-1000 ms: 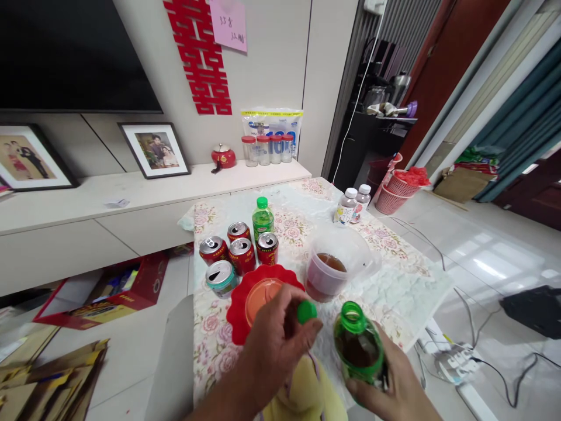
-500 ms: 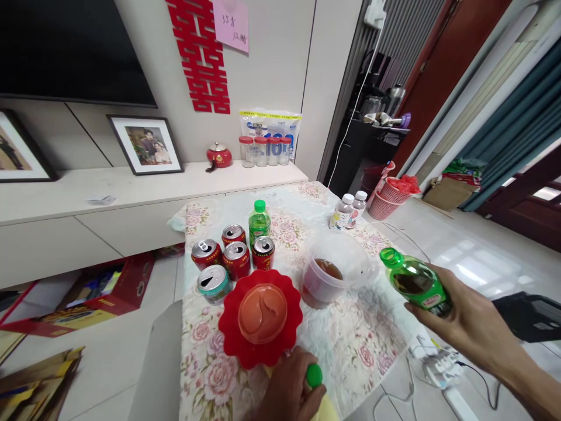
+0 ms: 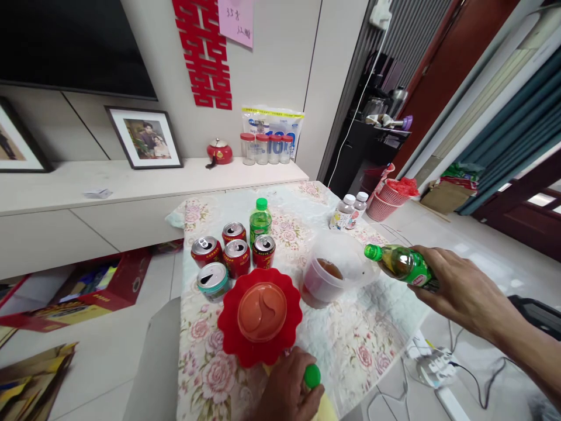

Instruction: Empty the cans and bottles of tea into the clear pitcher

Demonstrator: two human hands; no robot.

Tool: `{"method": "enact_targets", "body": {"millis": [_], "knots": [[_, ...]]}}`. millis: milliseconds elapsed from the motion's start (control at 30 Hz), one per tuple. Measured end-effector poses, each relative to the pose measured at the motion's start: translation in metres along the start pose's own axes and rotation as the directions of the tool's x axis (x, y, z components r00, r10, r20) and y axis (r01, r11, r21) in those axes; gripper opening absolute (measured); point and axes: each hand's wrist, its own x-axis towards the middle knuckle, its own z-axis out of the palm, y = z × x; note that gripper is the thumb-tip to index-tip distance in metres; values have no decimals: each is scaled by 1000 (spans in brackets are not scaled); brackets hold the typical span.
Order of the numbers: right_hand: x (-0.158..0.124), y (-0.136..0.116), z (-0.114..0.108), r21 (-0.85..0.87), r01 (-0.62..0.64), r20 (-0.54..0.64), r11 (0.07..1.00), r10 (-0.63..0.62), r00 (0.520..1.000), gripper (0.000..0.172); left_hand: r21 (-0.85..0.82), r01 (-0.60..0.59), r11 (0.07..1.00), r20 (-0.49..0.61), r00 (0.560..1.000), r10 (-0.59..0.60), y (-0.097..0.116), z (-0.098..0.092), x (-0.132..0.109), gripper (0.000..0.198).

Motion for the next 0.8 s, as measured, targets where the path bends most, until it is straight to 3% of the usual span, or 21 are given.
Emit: {"method": "enact_targets", "body": {"millis": [333,500,800], "knots": [[7,4,-1,-69,28,22,997,-26,999,44,-14,-28,1000,10,1000,28,8,-14,4,33],[10,5,-6,-117,62,15,991,-60,998,46,-18,-48,999,-19,999,48,7,-11,4,37],[11,7,-9,-153,62,43,986,-56,997,46,-7,-42,999,33,999,42,1,-8,-1,36]]}}
